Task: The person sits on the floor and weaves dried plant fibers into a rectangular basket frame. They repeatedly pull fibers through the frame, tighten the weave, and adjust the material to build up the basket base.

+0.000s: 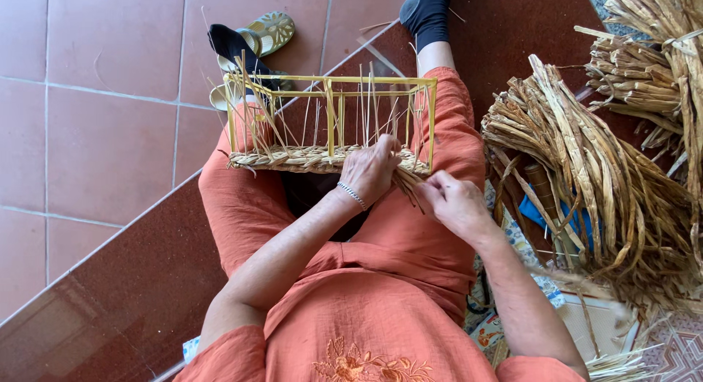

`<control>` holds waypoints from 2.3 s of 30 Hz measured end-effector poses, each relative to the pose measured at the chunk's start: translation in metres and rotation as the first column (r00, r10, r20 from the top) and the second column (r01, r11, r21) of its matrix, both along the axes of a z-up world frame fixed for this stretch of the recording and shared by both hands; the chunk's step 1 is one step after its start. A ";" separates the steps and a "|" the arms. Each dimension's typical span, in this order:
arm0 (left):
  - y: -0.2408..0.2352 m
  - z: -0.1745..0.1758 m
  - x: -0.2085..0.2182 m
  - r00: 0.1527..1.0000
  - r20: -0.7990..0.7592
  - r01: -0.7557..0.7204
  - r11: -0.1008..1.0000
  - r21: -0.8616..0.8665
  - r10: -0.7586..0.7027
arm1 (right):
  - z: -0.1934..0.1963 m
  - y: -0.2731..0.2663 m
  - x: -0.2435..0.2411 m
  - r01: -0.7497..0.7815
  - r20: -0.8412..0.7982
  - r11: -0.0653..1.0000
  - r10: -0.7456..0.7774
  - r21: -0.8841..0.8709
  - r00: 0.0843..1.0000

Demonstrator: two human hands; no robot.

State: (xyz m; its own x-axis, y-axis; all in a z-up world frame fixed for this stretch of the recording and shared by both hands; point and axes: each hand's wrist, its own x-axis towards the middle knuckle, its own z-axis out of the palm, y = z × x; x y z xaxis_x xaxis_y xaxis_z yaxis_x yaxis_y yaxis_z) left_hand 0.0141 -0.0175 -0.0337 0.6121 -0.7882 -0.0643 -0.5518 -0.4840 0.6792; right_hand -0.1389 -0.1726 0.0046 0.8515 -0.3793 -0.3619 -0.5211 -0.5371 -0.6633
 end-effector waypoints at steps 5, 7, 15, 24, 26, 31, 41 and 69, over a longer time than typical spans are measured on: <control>-0.011 0.012 0.006 0.998 -0.004 -0.070 0.997 0.010 0.070 | 0.003 -0.035 -0.047 0.200 -0.307 0.930 -0.101 0.310 0.946; -0.011 0.015 0.005 0.997 0.003 -0.075 0.997 0.026 0.075 | 0.005 -0.049 -0.076 0.149 -0.386 0.964 -0.054 0.219 0.921; -0.009 0.011 -0.005 0.940 0.334 0.084 0.996 -0.010 -0.076 | 0.068 -0.060 -0.152 -0.202 -0.176 0.322 0.109 -0.925 0.978; -0.009 0.017 0.000 0.955 0.139 0.276 0.958 -0.079 -0.263 | 0.033 0.039 -0.023 0.027 0.385 0.942 0.110 -0.333 0.916; 0.002 0.021 0.007 0.951 0.068 0.309 0.935 -0.174 -0.302 | 0.029 0.041 -0.013 0.028 0.298 0.965 0.053 -0.261 0.953; 0.017 0.026 0.007 0.868 0.222 0.481 0.864 -0.153 -0.444 | 0.024 0.036 -0.008 -0.003 0.341 0.963 0.098 -0.270 0.935; 0.013 0.015 -0.004 0.896 0.262 0.420 0.876 -0.237 -0.358 | 0.034 0.037 0.003 0.044 0.432 0.828 0.246 -0.559 0.868; -0.015 0.054 -0.025 0.957 0.238 0.204 0.966 -0.161 -0.163 | -0.033 -0.056 0.029 -0.143 0.220 0.986 0.160 -0.091 0.962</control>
